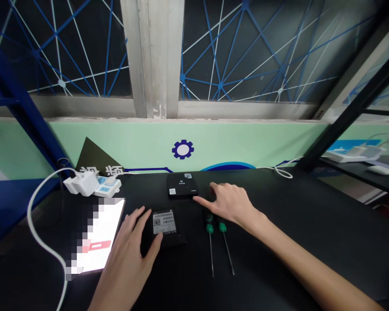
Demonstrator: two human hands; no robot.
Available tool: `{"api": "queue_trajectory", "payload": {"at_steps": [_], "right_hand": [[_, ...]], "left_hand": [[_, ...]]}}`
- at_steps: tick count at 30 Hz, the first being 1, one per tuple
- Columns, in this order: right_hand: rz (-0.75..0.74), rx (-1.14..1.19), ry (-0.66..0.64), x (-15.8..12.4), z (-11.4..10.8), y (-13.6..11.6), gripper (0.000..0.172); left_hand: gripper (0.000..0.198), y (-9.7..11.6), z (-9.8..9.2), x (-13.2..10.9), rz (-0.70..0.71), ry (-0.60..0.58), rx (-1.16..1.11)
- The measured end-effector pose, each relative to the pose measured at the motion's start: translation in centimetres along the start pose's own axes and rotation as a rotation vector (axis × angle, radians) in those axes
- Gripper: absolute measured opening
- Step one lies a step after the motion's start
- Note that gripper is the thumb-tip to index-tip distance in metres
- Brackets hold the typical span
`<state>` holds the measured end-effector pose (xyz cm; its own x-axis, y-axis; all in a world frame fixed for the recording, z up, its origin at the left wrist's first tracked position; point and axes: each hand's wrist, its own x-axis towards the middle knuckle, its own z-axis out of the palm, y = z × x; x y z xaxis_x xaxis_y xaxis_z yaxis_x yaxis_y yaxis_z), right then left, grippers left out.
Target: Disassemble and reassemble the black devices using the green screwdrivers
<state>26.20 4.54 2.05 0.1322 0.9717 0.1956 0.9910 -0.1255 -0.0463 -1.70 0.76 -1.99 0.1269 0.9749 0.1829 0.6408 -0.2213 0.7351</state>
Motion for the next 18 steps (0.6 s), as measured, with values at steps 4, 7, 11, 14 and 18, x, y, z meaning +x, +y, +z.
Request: {"api": "queue_trajectory", "payload": {"at_steps": [4, 7, 11, 14, 18], "right_hand": [[0.011, 0.037, -0.108, -0.4, 0.7, -0.1, 0.064], [-0.004, 0.082, -0.168, -0.6, 0.8, -0.5, 0.042], [-0.024, 0.171, -0.187, -0.4, 0.8, -0.9, 0.022], [-0.043, 0.228, -0.133, 0.0, 1.1, -0.9, 0.025], [-0.082, 0.319, -0.031, 0.6, 2.0, -0.9, 0.029]], "left_hand": [[0.052, -0.3, 0.3, 0.3, 0.04, -0.019, 0.077], [0.052, -0.4, 0.2, 0.4, 0.04, -0.05, 0.098], [0.051, -0.4, 0.4, 0.2, 0.028, -0.051, 0.07], [0.05, -0.3, 0.5, 0.1, 0.017, -0.052, 0.018], [0.053, -0.1, 0.6, -0.1, 0.003, -0.048, 0.003]]}}
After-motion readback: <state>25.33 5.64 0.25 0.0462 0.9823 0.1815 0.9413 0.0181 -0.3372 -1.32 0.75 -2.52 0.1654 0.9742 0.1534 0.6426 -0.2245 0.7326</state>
